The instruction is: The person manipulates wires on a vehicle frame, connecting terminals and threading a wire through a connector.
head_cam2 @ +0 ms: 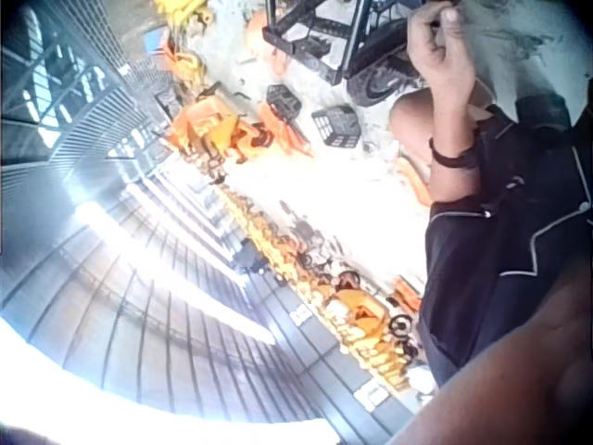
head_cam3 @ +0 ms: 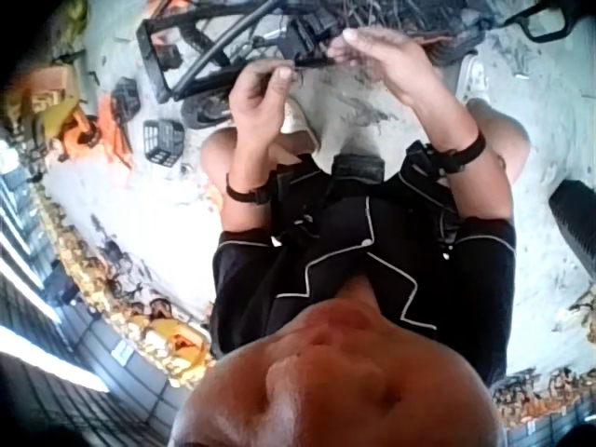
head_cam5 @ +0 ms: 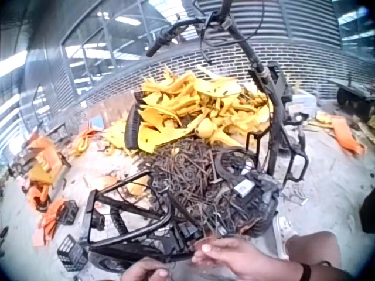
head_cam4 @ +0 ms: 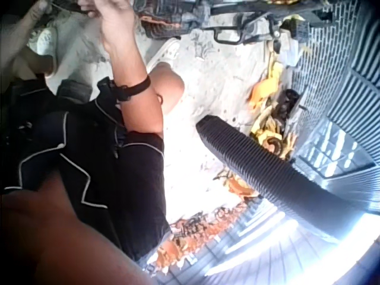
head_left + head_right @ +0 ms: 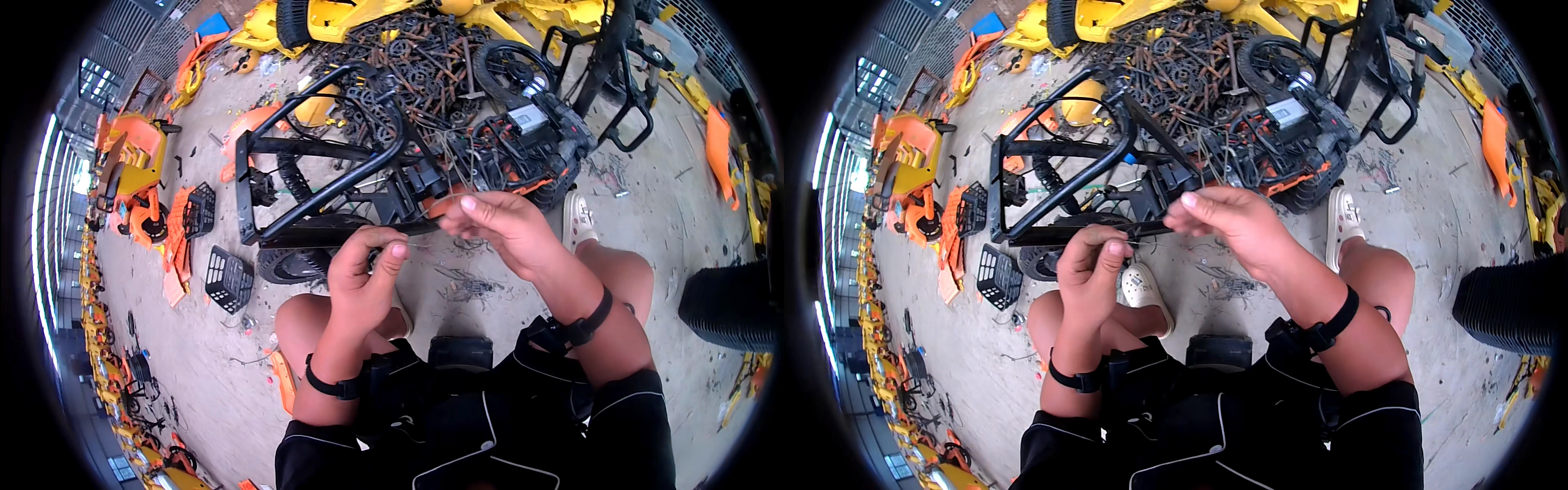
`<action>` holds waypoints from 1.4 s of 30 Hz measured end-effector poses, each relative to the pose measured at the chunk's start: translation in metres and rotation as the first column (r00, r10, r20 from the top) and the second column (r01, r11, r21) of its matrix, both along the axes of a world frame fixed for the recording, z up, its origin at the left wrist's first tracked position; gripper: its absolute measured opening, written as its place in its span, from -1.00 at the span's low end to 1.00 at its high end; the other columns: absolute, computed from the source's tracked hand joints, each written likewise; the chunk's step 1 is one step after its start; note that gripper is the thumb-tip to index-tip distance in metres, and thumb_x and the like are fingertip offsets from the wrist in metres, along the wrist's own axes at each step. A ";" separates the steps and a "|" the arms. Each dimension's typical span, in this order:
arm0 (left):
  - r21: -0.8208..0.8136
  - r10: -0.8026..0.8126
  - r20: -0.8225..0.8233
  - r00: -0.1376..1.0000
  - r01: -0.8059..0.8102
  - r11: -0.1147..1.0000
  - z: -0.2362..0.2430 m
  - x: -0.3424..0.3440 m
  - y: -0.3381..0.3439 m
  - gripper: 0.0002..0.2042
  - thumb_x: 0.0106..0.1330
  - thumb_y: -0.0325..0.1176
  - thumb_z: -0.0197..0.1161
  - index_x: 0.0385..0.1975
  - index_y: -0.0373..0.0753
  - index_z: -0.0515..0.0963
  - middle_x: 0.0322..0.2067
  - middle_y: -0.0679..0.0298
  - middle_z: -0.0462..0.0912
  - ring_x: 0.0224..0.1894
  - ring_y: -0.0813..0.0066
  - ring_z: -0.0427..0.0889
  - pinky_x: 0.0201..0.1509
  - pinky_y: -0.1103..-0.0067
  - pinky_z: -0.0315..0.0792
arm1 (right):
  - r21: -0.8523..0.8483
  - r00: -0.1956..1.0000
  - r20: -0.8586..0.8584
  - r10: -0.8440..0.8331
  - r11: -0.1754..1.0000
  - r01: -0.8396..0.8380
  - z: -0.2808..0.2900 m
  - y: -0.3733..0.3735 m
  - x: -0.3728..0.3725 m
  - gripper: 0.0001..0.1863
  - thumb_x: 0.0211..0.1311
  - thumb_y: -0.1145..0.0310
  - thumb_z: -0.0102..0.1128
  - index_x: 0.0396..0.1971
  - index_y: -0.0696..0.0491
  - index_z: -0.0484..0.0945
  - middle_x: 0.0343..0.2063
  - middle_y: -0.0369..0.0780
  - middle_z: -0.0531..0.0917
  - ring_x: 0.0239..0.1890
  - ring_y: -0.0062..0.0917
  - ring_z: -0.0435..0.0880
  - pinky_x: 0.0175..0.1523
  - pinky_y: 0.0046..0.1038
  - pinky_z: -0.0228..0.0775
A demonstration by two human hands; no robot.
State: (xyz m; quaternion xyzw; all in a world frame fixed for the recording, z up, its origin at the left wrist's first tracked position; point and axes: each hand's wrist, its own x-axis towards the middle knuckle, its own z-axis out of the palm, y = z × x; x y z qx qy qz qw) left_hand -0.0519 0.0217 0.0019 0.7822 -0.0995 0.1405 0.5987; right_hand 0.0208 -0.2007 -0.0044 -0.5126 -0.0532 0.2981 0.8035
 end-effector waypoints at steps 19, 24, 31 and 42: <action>-0.432 -0.029 -0.089 0.996 -0.012 0.902 0.014 -0.012 0.018 -0.85 0.43 -0.39 0.19 -0.18 -0.36 0.54 -0.33 0.25 0.64 -0.27 0.56 0.63 -0.14 0.64 0.47 | -0.803 0.648 0.438 0.623 0.595 -0.029 -0.085 0.024 -0.012 -0.71 0.31 0.19 0.11 -0.18 0.07 0.65 -0.19 -0.07 0.67 -0.04 -0.12 0.60 0.05 -0.19 0.43; -0.408 0.098 -0.143 0.985 -0.148 0.901 0.007 -0.013 0.040 -0.86 0.38 -0.43 0.25 -0.18 -0.37 0.60 -0.30 0.32 0.62 -0.24 0.62 0.52 -0.09 0.68 0.39 | -0.896 0.713 0.307 0.630 0.445 -0.007 -0.062 0.030 -0.009 -0.63 0.35 0.09 0.04 -0.33 0.11 0.64 -0.35 -0.02 0.66 -0.20 -0.04 0.61 -0.09 -0.12 0.44; -0.305 0.252 -0.100 0.963 -0.271 0.913 -0.007 -0.026 0.071 -0.90 0.32 -0.53 0.26 -0.23 -0.37 0.64 -0.25 0.32 0.60 -0.25 0.64 0.50 -0.12 0.70 0.36 | -0.954 0.738 0.264 0.621 0.279 0.107 -0.049 0.021 -0.005 -0.62 0.34 0.08 0.05 -0.37 0.09 0.66 -0.34 -0.06 0.68 -0.19 -0.07 0.63 -0.09 -0.10 0.45; 0.036 0.248 0.095 0.964 -0.252 0.967 0.009 -0.018 0.060 -0.87 0.30 -0.58 0.19 -0.23 -0.34 0.65 -0.27 0.18 0.65 -0.26 0.37 0.62 -0.10 0.56 0.47 | -0.955 0.728 0.276 0.628 0.093 0.283 -0.074 0.009 -0.013 -0.63 0.33 0.08 0.04 -0.36 0.07 0.66 -0.29 -0.06 0.69 -0.18 -0.10 0.65 -0.07 -0.10 0.48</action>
